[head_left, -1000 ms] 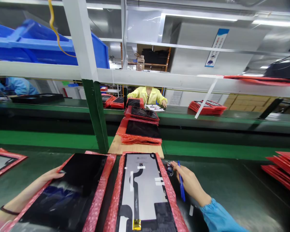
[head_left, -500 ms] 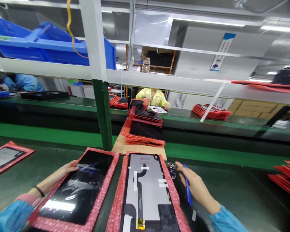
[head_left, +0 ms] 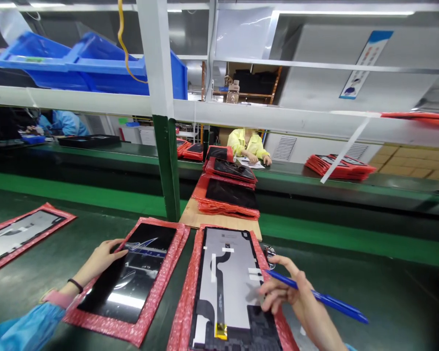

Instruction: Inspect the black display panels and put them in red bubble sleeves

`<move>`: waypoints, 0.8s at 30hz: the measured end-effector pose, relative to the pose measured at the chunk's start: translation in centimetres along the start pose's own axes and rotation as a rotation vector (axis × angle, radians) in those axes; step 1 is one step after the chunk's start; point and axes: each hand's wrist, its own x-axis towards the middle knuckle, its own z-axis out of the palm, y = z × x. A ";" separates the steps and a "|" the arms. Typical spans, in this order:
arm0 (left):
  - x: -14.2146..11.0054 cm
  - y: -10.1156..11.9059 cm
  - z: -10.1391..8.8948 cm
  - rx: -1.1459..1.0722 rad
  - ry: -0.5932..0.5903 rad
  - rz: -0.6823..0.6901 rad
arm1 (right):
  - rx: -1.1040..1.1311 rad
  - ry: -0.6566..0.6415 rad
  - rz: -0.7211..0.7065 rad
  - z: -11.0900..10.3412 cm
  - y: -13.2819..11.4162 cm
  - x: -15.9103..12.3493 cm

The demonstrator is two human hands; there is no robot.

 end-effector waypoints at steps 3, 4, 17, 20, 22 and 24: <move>-0.5 1.3 0.7 0.080 0.079 0.075 | -0.066 0.009 -0.004 1.9 0.8 0.5; -1.0 2.1 1.3 0.083 0.081 0.107 | -0.138 0.043 -0.015 2.3 1.1 0.6; -12.3 14.4 10.3 -0.684 -0.753 -0.165 | -0.664 0.247 -0.118 3.8 1.9 0.9; -12.4 15.2 9.8 -0.721 -0.746 -0.227 | -0.682 0.248 -0.120 3.7 2.2 1.0; -12.4 15.7 9.4 -0.736 -0.753 -0.262 | -0.685 0.256 -0.124 3.7 2.4 1.0; -12.3 16.0 9.1 -0.749 -0.762 -0.273 | -0.672 0.270 -0.125 3.7 2.4 0.9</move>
